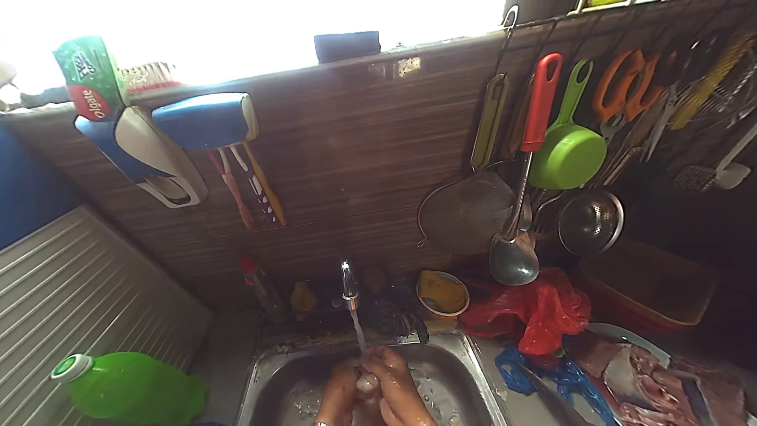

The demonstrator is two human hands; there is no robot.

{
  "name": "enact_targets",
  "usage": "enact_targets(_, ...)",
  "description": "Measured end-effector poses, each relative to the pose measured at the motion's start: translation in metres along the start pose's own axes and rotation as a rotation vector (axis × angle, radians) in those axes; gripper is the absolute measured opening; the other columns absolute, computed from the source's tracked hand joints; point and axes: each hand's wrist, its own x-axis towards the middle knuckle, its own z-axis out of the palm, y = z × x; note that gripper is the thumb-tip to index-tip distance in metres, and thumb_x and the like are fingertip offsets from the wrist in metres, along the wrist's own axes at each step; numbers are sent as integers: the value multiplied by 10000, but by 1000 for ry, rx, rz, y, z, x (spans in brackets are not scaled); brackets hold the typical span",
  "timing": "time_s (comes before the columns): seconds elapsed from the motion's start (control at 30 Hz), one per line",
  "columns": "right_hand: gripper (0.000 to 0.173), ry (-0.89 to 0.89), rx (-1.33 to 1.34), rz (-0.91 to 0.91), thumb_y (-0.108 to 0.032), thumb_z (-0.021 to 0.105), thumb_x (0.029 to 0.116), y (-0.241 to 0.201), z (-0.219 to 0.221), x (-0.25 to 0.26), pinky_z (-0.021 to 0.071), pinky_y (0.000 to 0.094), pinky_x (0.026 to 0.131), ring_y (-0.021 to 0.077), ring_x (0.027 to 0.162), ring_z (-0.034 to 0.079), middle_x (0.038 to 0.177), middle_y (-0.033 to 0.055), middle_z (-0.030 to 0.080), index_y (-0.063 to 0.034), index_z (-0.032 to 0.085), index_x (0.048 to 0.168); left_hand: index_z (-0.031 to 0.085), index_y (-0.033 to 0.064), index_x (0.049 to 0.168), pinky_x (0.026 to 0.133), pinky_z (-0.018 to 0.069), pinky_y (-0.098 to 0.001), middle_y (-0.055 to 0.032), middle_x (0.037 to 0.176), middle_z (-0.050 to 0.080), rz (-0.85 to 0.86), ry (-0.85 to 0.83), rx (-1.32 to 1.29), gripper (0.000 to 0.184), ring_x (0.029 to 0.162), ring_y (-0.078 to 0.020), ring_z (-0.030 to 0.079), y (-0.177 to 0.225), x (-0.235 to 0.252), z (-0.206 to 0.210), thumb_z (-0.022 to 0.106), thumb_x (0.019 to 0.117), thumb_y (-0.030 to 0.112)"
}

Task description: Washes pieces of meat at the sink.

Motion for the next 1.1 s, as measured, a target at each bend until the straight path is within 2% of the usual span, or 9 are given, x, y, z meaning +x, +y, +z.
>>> enact_targets(0.17,565,-54,-282,78,-35,720,769,1,-23,1,565,406,647,228,738,647,895,153,658,28,509,1290,685,-37,966,670,588,-379,-136,814,708,240,120,-249,85,725,-204,679,6,0,14,657,886,-39)
enact_targets(0.33,363,97,-729,79,-126,708,893,10,-26,16,552,527,941,302,1045,689,1122,179,710,-27,657,1239,674,-8,889,565,547,-315,-67,659,643,337,139,-167,71,570,-138,609,13,-13,24,631,931,29)
enact_targets(0.5,103,20,-204,258,-28,556,982,17,-23,11,503,314,566,116,605,575,709,24,615,-41,655,955,688,3,856,586,554,-319,-60,661,657,170,-59,-122,84,590,-139,626,14,-20,12,645,924,29)
enact_targets(0.63,288,125,14,281,45,511,955,11,-18,0,581,403,739,197,822,675,937,124,696,7,637,1211,713,-10,1021,678,583,-389,-121,839,716,98,43,56,158,735,-201,682,6,-16,-3,653,966,125)
enact_targets(0.73,296,-2,136,277,12,541,989,3,-19,-4,600,414,800,212,876,702,985,132,716,-4,594,1280,631,-4,1032,658,569,-393,-113,824,670,5,64,-196,160,720,-207,653,-1,-19,-4,527,1014,116)
enact_targets(0.83,178,-306,131,294,-128,560,1036,4,-24,-4,602,388,817,171,860,704,935,80,731,-41,660,1156,637,49,916,695,588,-362,-63,760,680,78,-75,-558,198,712,-163,666,-8,-22,-4,465,1015,61)
enact_targets(0.9,213,-522,72,338,-235,547,1044,3,-26,0,582,333,726,120,754,666,812,21,695,-97,693,970,672,20,1026,731,599,-341,-81,837,712,133,-176,-610,215,774,-155,692,-12,-16,-9,461,1027,62)
enact_targets(0.97,203,-702,-81,323,-264,565,1012,-1,-33,10,557,302,692,91,727,641,792,-15,680,-134,696,927,681,-1,1041,721,597,-337,-95,844,713,142,-190,-528,164,773,-158,693,-4,-9,-11,534,1000,58)
enact_targets(1.1,146,-632,-406,178,-206,644,954,-24,-42,29,560,333,755,107,780,658,827,1,704,-82,707,912,677,-2,915,623,574,-342,-78,715,674,172,-123,-269,63,645,-157,652,17,-7,-13,617,895,-4)
